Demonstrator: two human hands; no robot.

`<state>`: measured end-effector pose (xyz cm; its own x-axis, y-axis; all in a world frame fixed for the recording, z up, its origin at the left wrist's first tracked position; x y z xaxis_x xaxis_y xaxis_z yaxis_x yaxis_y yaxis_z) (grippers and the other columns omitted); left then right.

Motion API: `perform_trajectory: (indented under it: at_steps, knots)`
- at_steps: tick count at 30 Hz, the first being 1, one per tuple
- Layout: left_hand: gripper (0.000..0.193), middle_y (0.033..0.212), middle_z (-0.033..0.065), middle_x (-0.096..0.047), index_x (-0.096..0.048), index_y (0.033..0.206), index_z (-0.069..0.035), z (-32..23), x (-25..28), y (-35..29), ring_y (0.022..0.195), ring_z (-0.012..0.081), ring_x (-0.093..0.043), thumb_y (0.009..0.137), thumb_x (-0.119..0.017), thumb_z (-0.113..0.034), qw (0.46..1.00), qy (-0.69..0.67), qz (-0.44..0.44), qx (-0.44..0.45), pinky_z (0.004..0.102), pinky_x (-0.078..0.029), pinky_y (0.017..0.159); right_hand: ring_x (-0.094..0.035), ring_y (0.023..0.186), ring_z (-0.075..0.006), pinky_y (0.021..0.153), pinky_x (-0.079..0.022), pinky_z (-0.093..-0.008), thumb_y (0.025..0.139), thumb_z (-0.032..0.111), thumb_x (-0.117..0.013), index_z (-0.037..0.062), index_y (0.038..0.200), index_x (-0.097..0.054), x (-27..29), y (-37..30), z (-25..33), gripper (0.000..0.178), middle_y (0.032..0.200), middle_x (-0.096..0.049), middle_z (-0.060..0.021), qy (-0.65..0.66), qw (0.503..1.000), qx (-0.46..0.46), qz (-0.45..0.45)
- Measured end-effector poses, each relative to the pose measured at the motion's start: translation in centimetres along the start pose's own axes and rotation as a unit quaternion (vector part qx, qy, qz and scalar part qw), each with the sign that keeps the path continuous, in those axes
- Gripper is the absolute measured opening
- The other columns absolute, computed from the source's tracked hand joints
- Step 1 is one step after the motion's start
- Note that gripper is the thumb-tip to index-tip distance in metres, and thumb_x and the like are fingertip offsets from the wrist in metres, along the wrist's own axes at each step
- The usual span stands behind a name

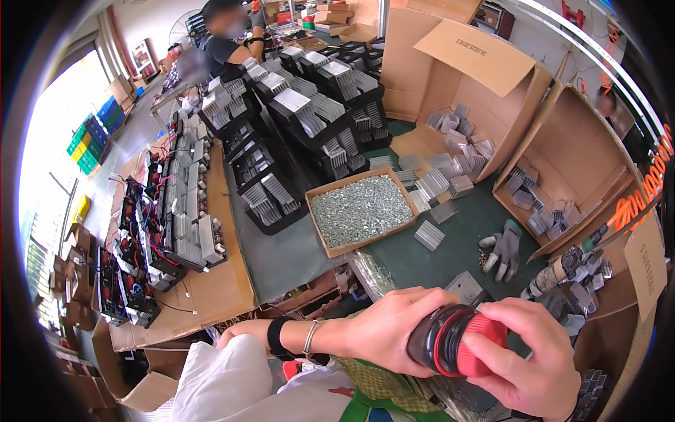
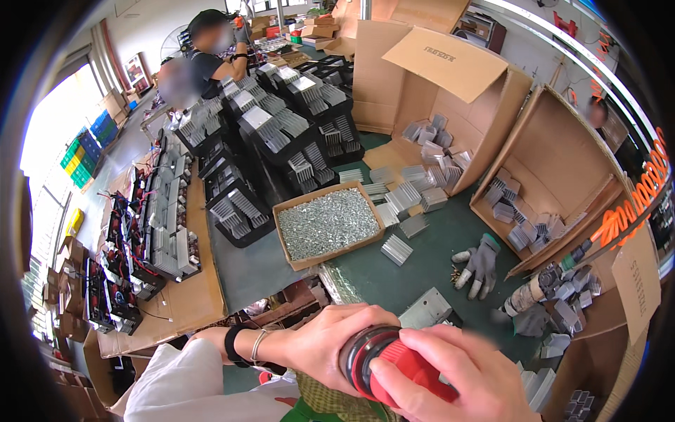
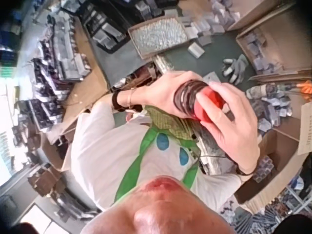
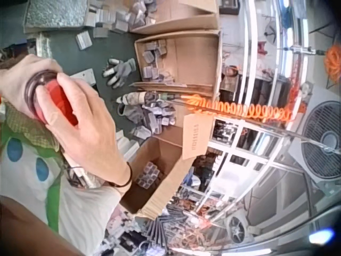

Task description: Assembling metal heat sinks and electronic modules using an electric screwdriver at a workshop station.

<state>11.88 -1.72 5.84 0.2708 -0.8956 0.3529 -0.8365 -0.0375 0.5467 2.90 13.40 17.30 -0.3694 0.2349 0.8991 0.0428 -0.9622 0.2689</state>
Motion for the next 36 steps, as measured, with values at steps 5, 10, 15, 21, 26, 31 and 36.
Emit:
perform_trajectory:
  at_steps: [5,10,15,21,26,31,36]
  knots:
    - [0.072,0.093,0.0143,-0.057,-0.044,0.110,-0.002,2.0,-0.5,-2.5,0.079,0.0304,-0.059,0.054,-0.082,-0.025,0.998,0.018,-0.009,0.062,0.0368,-0.050,0.069,-0.052,0.097,-0.0335,0.078,-0.047,-0.0362,0.064,0.009,-0.068,0.0127,0.119,-0.051,-2.7,2.0,0.3,0.058,0.113,-0.050,-0.0139,-0.068,0.991,-0.067,0.095]
    - [0.069,0.093,0.0166,-0.055,-0.043,0.110,-0.002,2.9,-0.4,-3.9,0.082,0.0349,-0.057,0.053,-0.077,-0.020,0.996,0.042,-0.022,0.074,0.0404,-0.048,0.071,-0.058,0.066,-0.0244,0.057,-0.048,-0.0325,0.057,0.049,-0.075,0.0016,0.110,-0.049,-4.4,3.7,-0.8,0.076,0.100,-0.051,-0.0175,-0.203,0.958,-0.073,0.189]
    - [0.067,0.090,0.0165,-0.055,-0.044,0.108,-0.001,3.6,-0.3,-5.5,0.081,0.0351,-0.057,0.053,-0.077,-0.019,0.993,0.051,-0.044,0.093,0.0406,-0.048,0.071,-0.061,0.066,-0.0272,0.062,-0.051,-0.0349,0.057,0.035,-0.078,0.0000,0.110,-0.049,-4.7,4.3,-1.1,0.070,0.101,-0.054,-0.0139,-0.073,0.979,0.003,0.191]
    - [0.064,0.088,0.0144,-0.055,-0.044,0.105,0.000,4.9,-1.3,-7.5,0.079,0.0341,-0.056,0.053,-0.076,-0.020,0.995,0.068,-0.056,0.053,0.0402,-0.047,0.069,-0.059,0.062,-0.0254,0.058,-0.046,-0.0350,0.063,0.041,-0.072,-0.0008,0.104,-0.051,-7.3,3.4,-1.3,0.062,0.074,-0.058,-0.0116,-0.140,0.962,-0.080,0.219]
    - [0.064,0.086,0.0139,-0.054,-0.045,0.105,-0.001,5.3,-1.2,-8.9,0.079,0.0330,-0.056,0.052,-0.076,-0.019,0.993,0.050,-0.063,0.087,0.0397,-0.046,0.069,-0.058,0.062,-0.0239,0.057,-0.045,-0.0370,0.064,0.039,-0.071,0.0004,0.108,-0.051,-8.8,3.4,-0.7,0.062,0.081,-0.057,-0.0114,-0.095,0.972,0.030,0.212]
    - [0.062,0.085,0.0130,-0.053,-0.045,0.104,-0.002,5.8,-1.2,-9.5,0.077,0.0324,-0.056,0.053,-0.075,-0.018,0.993,0.057,-0.069,0.083,0.0396,-0.046,0.068,-0.058,0.062,-0.0244,0.059,-0.046,-0.0344,0.062,0.038,-0.071,0.0011,0.105,-0.054,-9.4,3.8,-1.1,0.059,0.082,-0.056,-0.0114,-0.123,0.960,-0.010,0.249]
    - [0.064,0.085,0.0133,-0.053,-0.045,0.104,-0.002,6.1,-1.5,-10.0,0.078,0.0329,-0.055,0.051,-0.076,-0.018,0.994,0.051,-0.070,0.070,0.0401,-0.046,0.069,-0.058,0.075,-0.0263,0.066,-0.047,-0.0380,0.054,0.028,-0.076,0.0035,0.112,-0.050,-10.3,3.7,-1.1,0.068,0.096,-0.054,-0.0143,-0.170,0.907,-0.118,0.366]
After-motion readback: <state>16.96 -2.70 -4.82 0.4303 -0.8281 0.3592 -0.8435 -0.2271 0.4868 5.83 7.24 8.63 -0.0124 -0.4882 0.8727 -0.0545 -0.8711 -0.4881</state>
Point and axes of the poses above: each hand's wrist, its own y-axis towards the middle knuckle, its own x-axis out of the back of the hand, z = x × y, the point moved 2 cm from there along y, towards the middle knuckle
